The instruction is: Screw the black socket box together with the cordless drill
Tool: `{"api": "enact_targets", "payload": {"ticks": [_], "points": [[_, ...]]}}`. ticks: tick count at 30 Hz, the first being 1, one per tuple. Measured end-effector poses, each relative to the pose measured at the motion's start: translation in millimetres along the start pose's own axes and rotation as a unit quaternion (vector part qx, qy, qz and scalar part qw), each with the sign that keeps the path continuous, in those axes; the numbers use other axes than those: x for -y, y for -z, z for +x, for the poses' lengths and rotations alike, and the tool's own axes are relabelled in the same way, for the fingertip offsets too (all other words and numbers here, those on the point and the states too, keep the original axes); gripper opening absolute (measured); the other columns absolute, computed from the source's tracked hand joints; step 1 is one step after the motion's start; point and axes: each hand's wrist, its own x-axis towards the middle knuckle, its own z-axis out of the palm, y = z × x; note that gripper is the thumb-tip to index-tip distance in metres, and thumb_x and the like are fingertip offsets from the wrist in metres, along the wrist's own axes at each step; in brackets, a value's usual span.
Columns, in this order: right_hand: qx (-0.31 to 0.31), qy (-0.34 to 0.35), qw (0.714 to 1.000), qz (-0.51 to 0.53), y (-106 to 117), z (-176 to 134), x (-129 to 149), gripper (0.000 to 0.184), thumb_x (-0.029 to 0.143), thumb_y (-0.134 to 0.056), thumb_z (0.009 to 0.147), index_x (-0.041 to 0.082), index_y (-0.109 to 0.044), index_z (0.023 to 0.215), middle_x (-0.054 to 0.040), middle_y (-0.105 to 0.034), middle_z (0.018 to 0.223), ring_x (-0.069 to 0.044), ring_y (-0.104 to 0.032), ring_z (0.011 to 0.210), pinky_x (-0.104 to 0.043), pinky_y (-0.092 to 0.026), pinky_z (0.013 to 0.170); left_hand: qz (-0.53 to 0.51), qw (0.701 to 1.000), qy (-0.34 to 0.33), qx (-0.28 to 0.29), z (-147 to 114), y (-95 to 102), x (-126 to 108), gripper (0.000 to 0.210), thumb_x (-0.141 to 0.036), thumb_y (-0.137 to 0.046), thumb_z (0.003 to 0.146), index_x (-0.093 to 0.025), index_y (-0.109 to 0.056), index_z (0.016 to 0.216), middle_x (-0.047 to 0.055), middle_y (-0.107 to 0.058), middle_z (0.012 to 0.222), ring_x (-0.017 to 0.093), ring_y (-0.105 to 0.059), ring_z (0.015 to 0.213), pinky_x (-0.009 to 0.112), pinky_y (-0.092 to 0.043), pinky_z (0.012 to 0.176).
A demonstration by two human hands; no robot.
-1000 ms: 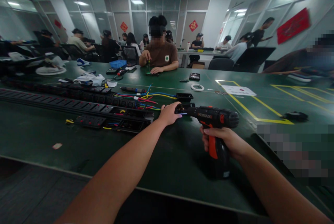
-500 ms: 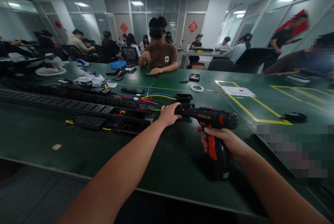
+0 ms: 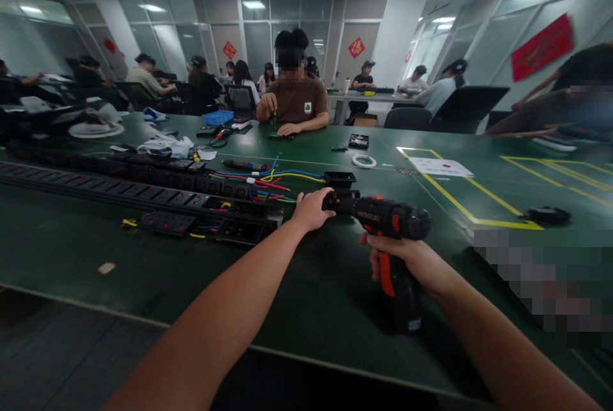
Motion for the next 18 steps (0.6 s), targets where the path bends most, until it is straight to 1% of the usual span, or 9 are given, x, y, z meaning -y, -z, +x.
{"api": "enact_targets", "payload": {"ticks": [5,9,14,18], "points": [[-0.01,0.007,0.999,-0.031,-3.3,-0.6,1.6,0.053,0.062,-0.088,0.065,0.017,-0.071,0.087,-0.0034,-0.07,0.06,-0.022,-0.068,0.054,-0.033,-0.053,0.053,0.005,1.0,0.003,-0.004,-0.2,0.1,-0.9,0.064,-0.039,-0.078,0.086,-0.034,-0.052,0.145,0.004,-0.065,0.145,0.032,-0.057,0.136,0.054,-0.028,0.121],[-0.008,0.01,0.998,-0.055,-5.2,0.4,0.7,0.054,0.063,-0.087,0.068,0.017,-0.071,0.09,-0.0024,-0.07,0.063,-0.022,-0.069,0.057,-0.035,-0.057,0.058,0.005,1.0,0.005,0.001,0.8,-0.2,-1.3,0.063,-0.039,-0.077,0.087,-0.034,-0.052,0.145,0.004,-0.065,0.145,0.031,-0.057,0.136,0.054,-0.029,0.121],[0.013,0.002,0.999,-0.039,-3.5,1.9,1.1,0.059,0.065,-0.088,0.067,0.017,-0.07,0.096,-0.0019,-0.07,0.062,-0.022,-0.068,0.056,-0.035,-0.058,0.057,0.007,1.0,0.008,0.006,1.5,-0.5,-0.7,0.064,-0.037,-0.077,0.087,-0.034,-0.051,0.146,0.004,-0.065,0.146,0.032,-0.057,0.136,0.055,-0.029,0.121],[0.03,-0.008,0.999,-0.018,0.5,4.5,-0.2,0.059,0.062,-0.089,0.068,0.017,-0.069,0.1,-0.0017,-0.071,0.062,-0.021,-0.068,0.056,-0.035,-0.058,0.058,0.006,1.0,0.009,0.0,0.8,0.1,-1.1,0.063,-0.038,-0.078,0.087,-0.034,-0.052,0.145,0.004,-0.066,0.144,0.032,-0.058,0.135,0.054,-0.029,0.12]]}}
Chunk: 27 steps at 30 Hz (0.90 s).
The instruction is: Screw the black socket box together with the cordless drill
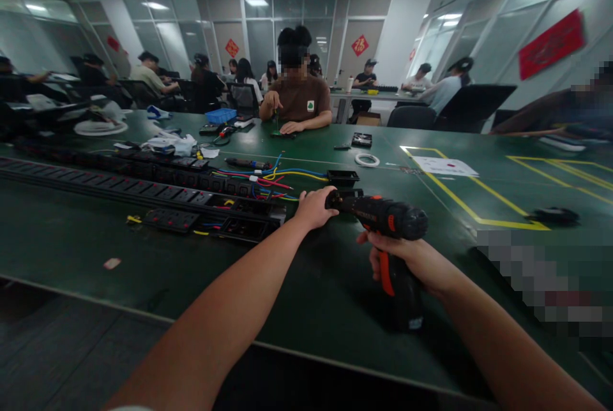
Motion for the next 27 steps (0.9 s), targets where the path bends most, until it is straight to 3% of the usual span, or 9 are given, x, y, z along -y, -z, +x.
{"api": "enact_targets", "payload": {"ticks": [13,21,27], "points": [[0.005,0.007,0.999,0.038,7.4,-0.8,-1.1,0.05,0.056,-0.089,0.069,0.017,-0.071,0.097,-0.0013,-0.07,0.062,-0.019,-0.067,0.055,-0.031,-0.058,0.055,-0.007,1.0,-0.002,-0.021,-0.4,-0.4,-1.7,0.059,-0.039,-0.082,0.083,-0.029,-0.057,0.135,0.006,-0.07,0.136,0.032,-0.061,0.131,0.05,-0.036,0.115],[0.006,0.023,0.999,0.036,10.1,-1.8,-4.4,0.04,0.047,-0.083,0.077,0.017,-0.071,0.099,-0.0014,-0.07,0.062,-0.019,-0.067,0.055,-0.031,-0.058,0.056,-0.033,0.999,0.005,-0.022,0.5,-2.3,-1.9,0.058,-0.036,-0.084,0.081,-0.029,-0.055,0.131,0.006,-0.07,0.134,0.03,-0.06,0.133,0.054,-0.028,0.12],[0.007,0.015,0.999,0.045,10.9,-3.2,-2.1,0.041,0.047,-0.085,0.073,0.017,-0.07,0.098,-0.0012,-0.07,0.062,-0.02,-0.068,0.055,-0.03,-0.056,0.055,-0.023,0.999,0.001,-0.022,0.8,-0.7,-2.3,0.058,-0.04,-0.084,0.081,-0.028,-0.056,0.129,0.006,-0.072,0.13,0.03,-0.063,0.129,0.049,-0.034,0.116]]}}
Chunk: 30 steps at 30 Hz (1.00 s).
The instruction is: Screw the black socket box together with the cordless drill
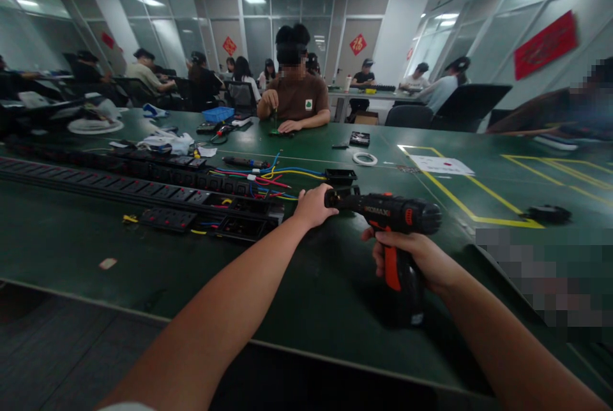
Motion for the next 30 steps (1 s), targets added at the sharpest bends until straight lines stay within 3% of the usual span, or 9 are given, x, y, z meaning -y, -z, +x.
{"api": "enact_targets", "payload": {"ticks": [11,22,30], "points": [[0.007,0.011,1.0,-0.022,1.9,0.2,-1.4,0.037,0.046,-0.078,0.079,0.017,-0.069,0.1,-0.0019,-0.071,0.062,-0.022,-0.07,0.056,-0.031,-0.054,0.056,0.049,0.999,0.003,-0.001,-1.7,1.9,-3.3,0.063,-0.048,-0.081,0.082,-0.027,-0.058,0.137,0.008,-0.07,0.131,0.031,-0.063,0.124,0.044,-0.043,0.109],[0.018,0.006,1.0,-0.007,3.7,1.4,-1.3,0.034,0.045,-0.079,0.078,0.018,-0.069,0.097,-0.002,-0.071,0.063,-0.021,-0.069,0.056,-0.031,-0.054,0.058,0.024,0.999,0.013,0.028,-3.8,3.5,-2.7,0.063,-0.046,-0.08,0.085,-0.03,-0.053,0.139,0.007,-0.071,0.135,0.031,-0.061,0.132,0.053,-0.031,0.119],[0.019,-0.005,1.0,0.003,6.1,1.4,-2.1,0.032,0.043,-0.08,0.076,0.018,-0.071,0.095,-0.0033,-0.072,0.065,-0.021,-0.069,0.058,-0.03,-0.053,0.059,0.025,1.0,0.005,0.017,-4.4,2.8,-1.5,0.063,-0.043,-0.081,0.084,-0.028,-0.054,0.138,0.007,-0.072,0.134,0.031,-0.064,0.129,0.049,-0.037,0.115]]}}
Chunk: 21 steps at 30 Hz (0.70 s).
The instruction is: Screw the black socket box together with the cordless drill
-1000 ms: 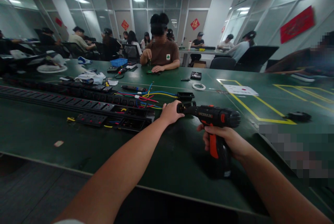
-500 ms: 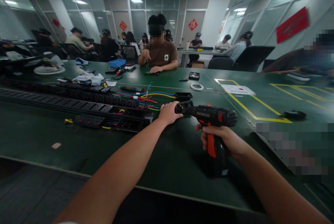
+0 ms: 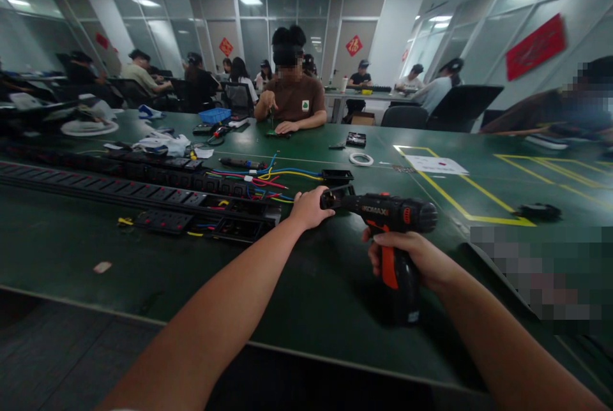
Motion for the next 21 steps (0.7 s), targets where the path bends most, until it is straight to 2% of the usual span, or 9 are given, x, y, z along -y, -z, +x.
{"api": "enact_targets", "payload": {"ticks": [6,17,21], "points": [[-0.009,0.016,1.0,0.006,3,2,1,0.027,0.036,-0.083,0.073,0.016,-0.075,0.089,-0.0079,-0.078,0.084,-0.02,-0.07,0.066,-0.03,-0.055,0.064,0.001,1.0,0.005,0.007,0,2.2,-1,0.063,-0.043,-0.081,0.084,-0.028,-0.054,0.139,0.007,-0.072,0.133,0.03,-0.065,0.127,0.045,-0.042,0.112],[-0.037,-0.022,0.997,0.058,14,9,-6,0.031,0.03,-0.08,0.067,0.017,-0.075,0.093,-0.0028,-0.07,0.072,-0.019,-0.065,0.059,-0.032,-0.055,0.059,0.011,1.0,0.01,0.011,2,-0.7,1,0.062,-0.043,-0.079,0.086,-0.029,-0.052,0.14,0.007,-0.072,0.132,0.031,-0.064,0.127,0.046,-0.041,0.113],[-0.051,-0.02,0.997,0.053,12,8,-7,0.027,0.034,-0.082,0.071,0.016,-0.075,0.09,-0.0037,-0.07,0.072,-0.018,-0.064,0.06,-0.032,-0.055,0.059,0.009,1.0,0.006,0.006,2,-1.5,2,0.064,-0.043,-0.08,0.085,-0.028,-0.052,0.14,0.009,-0.072,0.132,0.031,-0.065,0.126,0.045,-0.043,0.111]]}}
